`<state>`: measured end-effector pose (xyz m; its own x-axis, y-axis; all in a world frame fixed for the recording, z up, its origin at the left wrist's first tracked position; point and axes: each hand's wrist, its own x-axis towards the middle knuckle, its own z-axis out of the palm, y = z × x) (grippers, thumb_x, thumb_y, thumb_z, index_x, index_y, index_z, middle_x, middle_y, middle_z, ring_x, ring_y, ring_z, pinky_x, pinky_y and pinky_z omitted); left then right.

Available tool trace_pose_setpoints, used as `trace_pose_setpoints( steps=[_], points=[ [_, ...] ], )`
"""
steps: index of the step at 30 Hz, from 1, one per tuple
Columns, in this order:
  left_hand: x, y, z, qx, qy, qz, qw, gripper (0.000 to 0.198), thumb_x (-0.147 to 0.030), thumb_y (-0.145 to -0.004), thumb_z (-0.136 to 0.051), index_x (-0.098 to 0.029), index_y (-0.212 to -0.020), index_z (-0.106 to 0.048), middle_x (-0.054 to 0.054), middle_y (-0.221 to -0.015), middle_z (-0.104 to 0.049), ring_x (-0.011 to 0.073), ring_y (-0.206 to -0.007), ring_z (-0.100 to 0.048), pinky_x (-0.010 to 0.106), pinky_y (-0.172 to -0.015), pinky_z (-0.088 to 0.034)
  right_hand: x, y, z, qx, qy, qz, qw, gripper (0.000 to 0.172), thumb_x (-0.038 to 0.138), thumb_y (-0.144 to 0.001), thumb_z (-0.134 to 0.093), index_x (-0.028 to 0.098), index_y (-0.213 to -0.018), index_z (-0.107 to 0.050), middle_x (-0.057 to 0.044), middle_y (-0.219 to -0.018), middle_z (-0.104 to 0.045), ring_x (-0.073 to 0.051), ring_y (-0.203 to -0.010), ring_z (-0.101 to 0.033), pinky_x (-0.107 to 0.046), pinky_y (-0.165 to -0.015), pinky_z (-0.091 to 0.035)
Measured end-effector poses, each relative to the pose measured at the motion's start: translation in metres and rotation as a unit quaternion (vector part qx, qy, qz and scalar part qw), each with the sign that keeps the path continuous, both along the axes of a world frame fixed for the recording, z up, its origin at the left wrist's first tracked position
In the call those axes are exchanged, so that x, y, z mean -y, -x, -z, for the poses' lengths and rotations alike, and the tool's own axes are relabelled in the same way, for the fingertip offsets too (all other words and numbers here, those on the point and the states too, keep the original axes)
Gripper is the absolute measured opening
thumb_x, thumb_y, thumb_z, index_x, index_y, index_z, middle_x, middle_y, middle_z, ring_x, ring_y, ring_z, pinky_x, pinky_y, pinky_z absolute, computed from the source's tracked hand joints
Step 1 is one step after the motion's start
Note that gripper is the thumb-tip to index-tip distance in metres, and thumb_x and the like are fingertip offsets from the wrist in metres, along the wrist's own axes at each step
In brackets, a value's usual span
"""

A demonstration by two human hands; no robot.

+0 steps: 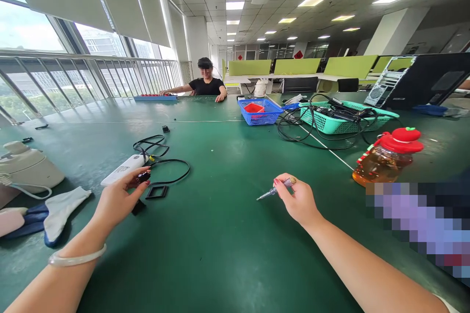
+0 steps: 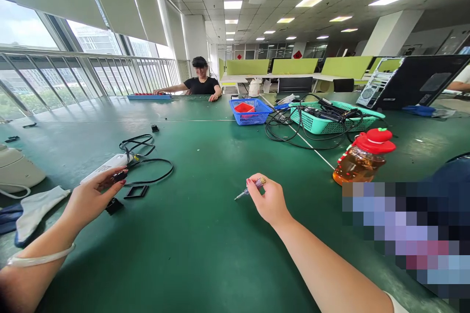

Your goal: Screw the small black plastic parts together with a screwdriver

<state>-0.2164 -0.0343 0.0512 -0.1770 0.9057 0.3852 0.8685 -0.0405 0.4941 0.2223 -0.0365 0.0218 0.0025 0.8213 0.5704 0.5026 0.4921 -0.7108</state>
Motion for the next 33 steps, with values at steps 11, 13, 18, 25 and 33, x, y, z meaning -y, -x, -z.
trace_pose_setpoints(
  steps=[11, 13, 18, 25, 33],
  points=[
    [-0.005, 0.012, 0.013, 0.067, -0.021, 0.090, 0.994, 0.040, -0.050, -0.077, -0.058, -0.020, -0.101, -0.068, 0.012, -0.126, -0.062, 0.0269, -0.114, -0.060, 0.042, -0.096, -0.055, -0.001, -0.002, 0.002, 0.003, -0.009, 0.010, 1.000, 0.030, 0.039, -0.090, -0.050, 0.021, -0.069, -0.060, 0.000, -0.059, -0.058, -0.014, -0.054, -0.054, -0.024, -0.049, -0.041],
    [-0.005, 0.009, 0.013, 0.076, -0.010, 0.095, 0.992, 0.043, -0.052, -0.076, -0.059, -0.020, -0.103, -0.068, 0.011, -0.127, -0.061, 0.0271, -0.112, -0.062, 0.041, -0.095, -0.057, -0.001, -0.002, 0.002, 0.003, -0.008, 0.010, 1.000, 0.030, 0.040, -0.090, -0.050, 0.021, -0.068, -0.060, 0.000, -0.058, -0.057, -0.014, -0.053, -0.053, -0.025, -0.049, -0.040],
    [-0.006, 0.008, 0.015, 0.086, 0.012, 0.112, 0.990, 0.051, -0.058, -0.076, -0.059, -0.020, -0.109, -0.067, 0.012, -0.130, -0.059, 0.0265, -0.102, -0.066, 0.042, -0.091, -0.058, -0.001, -0.002, 0.003, 0.004, -0.003, 0.011, 1.000, 0.031, 0.042, -0.090, -0.050, 0.021, -0.069, -0.059, 0.000, -0.057, -0.056, -0.015, -0.053, -0.053, -0.025, -0.050, -0.040],
    [-0.006, 0.007, 0.018, 0.023, 0.036, 0.077, 0.996, 0.053, -0.058, -0.080, -0.051, -0.019, -0.115, -0.062, 0.012, -0.107, -0.070, 0.0281, -0.100, -0.067, 0.044, -0.090, -0.055, -0.001, -0.002, 0.004, -0.002, 0.006, 0.007, 1.000, 0.031, 0.042, -0.090, -0.050, 0.021, -0.069, -0.059, 0.000, -0.058, -0.056, -0.015, -0.054, -0.054, -0.026, -0.052, -0.042],
    [-0.009, 0.003, 0.020, -0.103, 0.067, 0.111, 0.986, 0.050, -0.046, -0.088, -0.035, -0.020, -0.120, -0.063, 0.012, -0.109, -0.070, 0.0287, -0.104, -0.064, 0.043, -0.093, -0.051, -0.001, -0.001, 0.000, -0.010, 0.025, 0.011, 1.000, 0.035, 0.047, -0.089, -0.051, 0.020, -0.069, -0.060, -0.001, -0.058, -0.057, -0.015, -0.053, -0.054, -0.025, -0.048, -0.042]
  ],
)
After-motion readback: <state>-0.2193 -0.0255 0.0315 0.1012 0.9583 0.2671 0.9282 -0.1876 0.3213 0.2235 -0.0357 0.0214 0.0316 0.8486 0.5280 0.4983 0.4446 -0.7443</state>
